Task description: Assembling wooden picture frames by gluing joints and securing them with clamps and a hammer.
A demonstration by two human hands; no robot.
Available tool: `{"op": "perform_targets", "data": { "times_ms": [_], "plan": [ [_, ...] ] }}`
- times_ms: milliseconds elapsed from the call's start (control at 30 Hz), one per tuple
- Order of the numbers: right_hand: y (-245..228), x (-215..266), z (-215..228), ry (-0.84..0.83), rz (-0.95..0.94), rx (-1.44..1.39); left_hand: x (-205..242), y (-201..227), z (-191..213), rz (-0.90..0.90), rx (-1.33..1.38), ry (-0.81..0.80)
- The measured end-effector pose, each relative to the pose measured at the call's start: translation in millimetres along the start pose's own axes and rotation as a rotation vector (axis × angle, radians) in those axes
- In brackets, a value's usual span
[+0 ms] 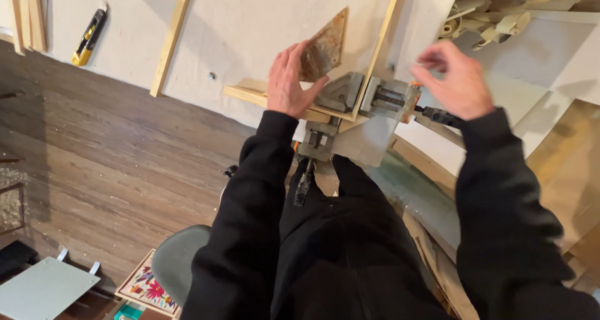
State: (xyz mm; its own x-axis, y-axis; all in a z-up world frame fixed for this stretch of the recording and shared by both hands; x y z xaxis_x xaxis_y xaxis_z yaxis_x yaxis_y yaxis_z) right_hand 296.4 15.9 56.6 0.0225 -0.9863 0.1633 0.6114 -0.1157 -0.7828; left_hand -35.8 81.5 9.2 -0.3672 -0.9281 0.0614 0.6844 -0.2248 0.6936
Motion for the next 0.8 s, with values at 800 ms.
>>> {"op": "perform_targets", "data": {
  "times_ms": [800],
  "plan": [
    [-196,-35,-37,0.11,-0.235,-0.576,81,90,190,-0.615,-0.085,0.296]
  ]
}}
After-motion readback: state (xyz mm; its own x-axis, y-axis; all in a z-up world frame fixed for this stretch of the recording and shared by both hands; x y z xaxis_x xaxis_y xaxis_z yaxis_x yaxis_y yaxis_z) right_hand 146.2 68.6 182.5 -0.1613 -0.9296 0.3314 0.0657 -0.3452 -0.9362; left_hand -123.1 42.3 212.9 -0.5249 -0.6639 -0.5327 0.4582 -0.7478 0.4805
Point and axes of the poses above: each hand's wrist, its own x-axis away from the middle knuckle, its own z-axis out of the back of the hand, y = z × x, the point moved 3 cm from there along -x, towards the middle knuckle, and after that the axes turned 1 degree about -x, right-handed, at the moved point
